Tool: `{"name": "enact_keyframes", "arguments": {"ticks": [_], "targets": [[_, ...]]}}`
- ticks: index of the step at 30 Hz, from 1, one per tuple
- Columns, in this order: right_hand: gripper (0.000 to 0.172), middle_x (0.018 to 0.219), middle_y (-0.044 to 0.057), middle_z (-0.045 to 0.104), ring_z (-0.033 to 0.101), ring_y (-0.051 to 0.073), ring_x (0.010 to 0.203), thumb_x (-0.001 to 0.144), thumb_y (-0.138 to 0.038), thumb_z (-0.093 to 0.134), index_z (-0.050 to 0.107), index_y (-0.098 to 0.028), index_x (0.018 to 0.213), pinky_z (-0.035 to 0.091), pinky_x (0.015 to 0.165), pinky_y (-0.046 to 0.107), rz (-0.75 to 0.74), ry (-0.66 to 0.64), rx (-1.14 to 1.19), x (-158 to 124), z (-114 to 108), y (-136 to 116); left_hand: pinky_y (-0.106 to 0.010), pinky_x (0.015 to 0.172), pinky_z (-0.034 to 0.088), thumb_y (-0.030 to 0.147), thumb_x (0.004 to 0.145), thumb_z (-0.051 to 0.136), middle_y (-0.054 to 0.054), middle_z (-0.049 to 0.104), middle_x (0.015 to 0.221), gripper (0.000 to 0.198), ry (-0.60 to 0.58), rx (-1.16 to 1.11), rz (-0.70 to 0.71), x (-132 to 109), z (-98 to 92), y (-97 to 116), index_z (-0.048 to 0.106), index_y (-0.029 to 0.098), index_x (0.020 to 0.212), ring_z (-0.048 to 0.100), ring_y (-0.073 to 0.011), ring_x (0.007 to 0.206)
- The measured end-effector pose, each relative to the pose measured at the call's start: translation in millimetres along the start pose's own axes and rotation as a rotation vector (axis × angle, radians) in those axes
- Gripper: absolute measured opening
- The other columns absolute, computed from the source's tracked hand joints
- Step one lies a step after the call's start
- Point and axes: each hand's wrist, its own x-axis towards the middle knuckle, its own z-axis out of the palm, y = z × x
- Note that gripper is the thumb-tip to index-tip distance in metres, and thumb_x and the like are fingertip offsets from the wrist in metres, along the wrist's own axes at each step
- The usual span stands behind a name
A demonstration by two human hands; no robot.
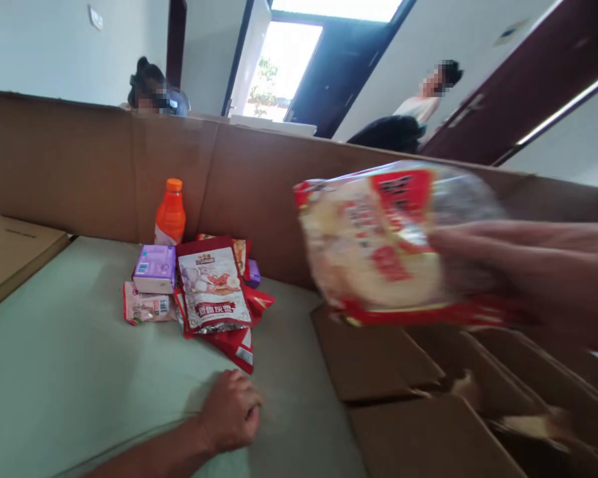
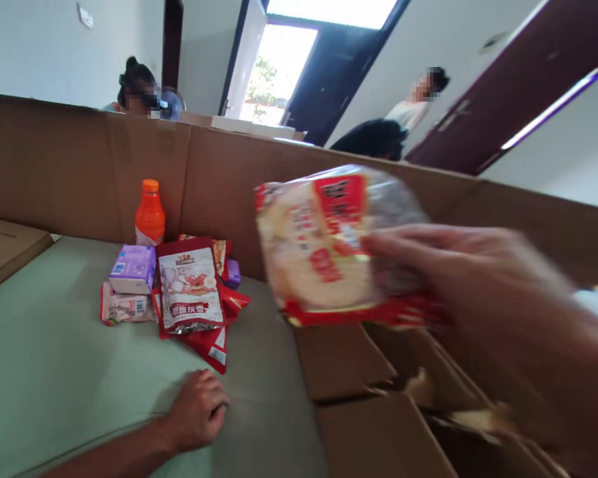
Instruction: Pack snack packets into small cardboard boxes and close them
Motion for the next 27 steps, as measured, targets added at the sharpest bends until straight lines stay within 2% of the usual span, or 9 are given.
{"name": "enact_keyframes", "arguments": {"ticks": [3, 6, 9, 11, 14, 17, 20, 23, 27], "targets": [[0.030, 0.068, 0.005, 0.071, 0.063, 0.017, 0.051, 0.076, -0.048, 0.076, 0.071, -0.022, 0.091, 0.051, 0.046, 0.030, 0.137, -0.148, 0.026, -1.1, 90.6, -8.5, -0.032, 0.080, 0.044, 0.012, 0.079, 0.067, -0.004, 0.072, 0.085, 0.009, -0.026, -0.018, 0.002, 0.4, 2.0, -0.6, 0.071, 0.018, 0.085, 0.060, -0.0197, 0.088], [0.026, 0.053, 0.001, 0.061, 0.055, 0.014, 0.045, 0.080, -0.042, 0.067, 0.061, -0.020, 0.069, 0.050, 0.048, 0.028, 0.157, -0.250, -0.042, 7.2, 183.5, 14.6, -0.033, 0.082, 0.045, 0.014, 0.081, 0.067, -0.005, 0.073, 0.088, 0.009, -0.052, -0.032, 0.000, 1.5, 3.2, -2.3, 0.073, 0.018, 0.087, 0.061, -0.0206, 0.090], [0.026, 0.050, 0.001, 0.059, 0.055, 0.014, 0.047, 0.078, -0.035, 0.066, 0.058, -0.020, 0.058, 0.046, 0.049, 0.026, 0.148, -0.363, -0.164, 11.4, 220.6, 43.5, -0.034, 0.085, 0.046, 0.015, 0.081, 0.068, -0.005, 0.073, 0.090, 0.009, -0.077, -0.041, -0.012, 3.6, 2.7, -3.8, 0.073, 0.018, 0.087, 0.061, -0.0204, 0.091], [0.020, 0.058, 0.001, 0.064, 0.059, 0.014, 0.055, 0.077, -0.032, 0.065, 0.062, -0.019, 0.062, 0.047, 0.056, 0.025, 0.100, -0.389, -0.218, 5.2, 207.0, 52.4, -0.034, 0.088, 0.047, 0.015, 0.084, 0.067, -0.006, 0.073, 0.092, 0.008, -0.090, -0.042, -0.023, 5.0, 0.1, -4.2, 0.072, 0.018, 0.089, 0.062, -0.0203, 0.094], [0.015, 0.063, 0.000, 0.067, 0.060, 0.015, 0.062, 0.072, -0.034, 0.067, 0.070, -0.020, 0.069, 0.047, 0.062, 0.026, 0.053, -0.376, -0.298, -27.3, 149.7, 47.5, -0.039, 0.093, 0.050, 0.021, 0.092, 0.065, -0.005, 0.072, 0.097, 0.007, -0.122, -0.030, -0.027, 6.2, -8.2, -3.5, 0.070, 0.017, 0.092, 0.064, -0.0207, 0.100], [0.023, 0.068, 0.000, 0.071, 0.062, 0.017, 0.064, 0.075, -0.042, 0.066, 0.076, -0.021, 0.078, 0.047, 0.063, 0.028, -0.038, -0.311, -0.452, -88.5, 79.2, 30.5, -0.045, 0.096, 0.053, 0.031, 0.097, 0.064, -0.005, 0.070, 0.105, 0.016, -0.150, 0.000, -0.010, 9.1, -19.0, -3.2, 0.068, 0.015, 0.098, 0.065, -0.0217, 0.105], [0.036, 0.090, 0.005, 0.078, 0.070, 0.022, 0.082, 0.087, -0.050, 0.056, 0.077, -0.022, 0.091, 0.053, 0.073, 0.032, -0.125, -0.078, -0.607, -158.4, 13.1, 16.2, -0.046, 0.097, 0.053, 0.033, 0.097, 0.064, -0.006, 0.069, 0.110, 0.019, -0.166, 0.043, 0.011, 15.2, -27.4, -3.1, 0.068, 0.015, 0.102, 0.065, -0.0223, 0.108], [0.044, 0.091, 0.007, 0.078, 0.072, 0.025, 0.081, 0.087, -0.059, 0.054, 0.076, -0.022, 0.094, 0.056, 0.072, 0.034, -0.036, 0.140, -0.718, -217.4, -43.9, 18.4, -0.048, 0.101, 0.050, 0.024, 0.097, 0.061, -0.009, 0.069, 0.113, 0.014, -0.184, 0.090, 0.031, 13.5, -32.1, 3.8, 0.069, 0.014, 0.103, 0.063, -0.0254, 0.114], [0.054, 0.109, 0.012, 0.078, 0.074, 0.030, 0.092, 0.080, -0.062, 0.061, 0.074, -0.020, 0.111, 0.058, 0.080, 0.039, 0.108, 0.135, -0.864, -258.0, -78.5, 52.6, -0.057, 0.117, 0.033, 0.020, 0.092, 0.060, -0.023, 0.056, 0.142, 0.030, -0.244, 0.134, 0.063, -16.8, -33.3, 28.9, 0.068, 0.010, 0.119, 0.047, -0.0362, 0.139]]}}
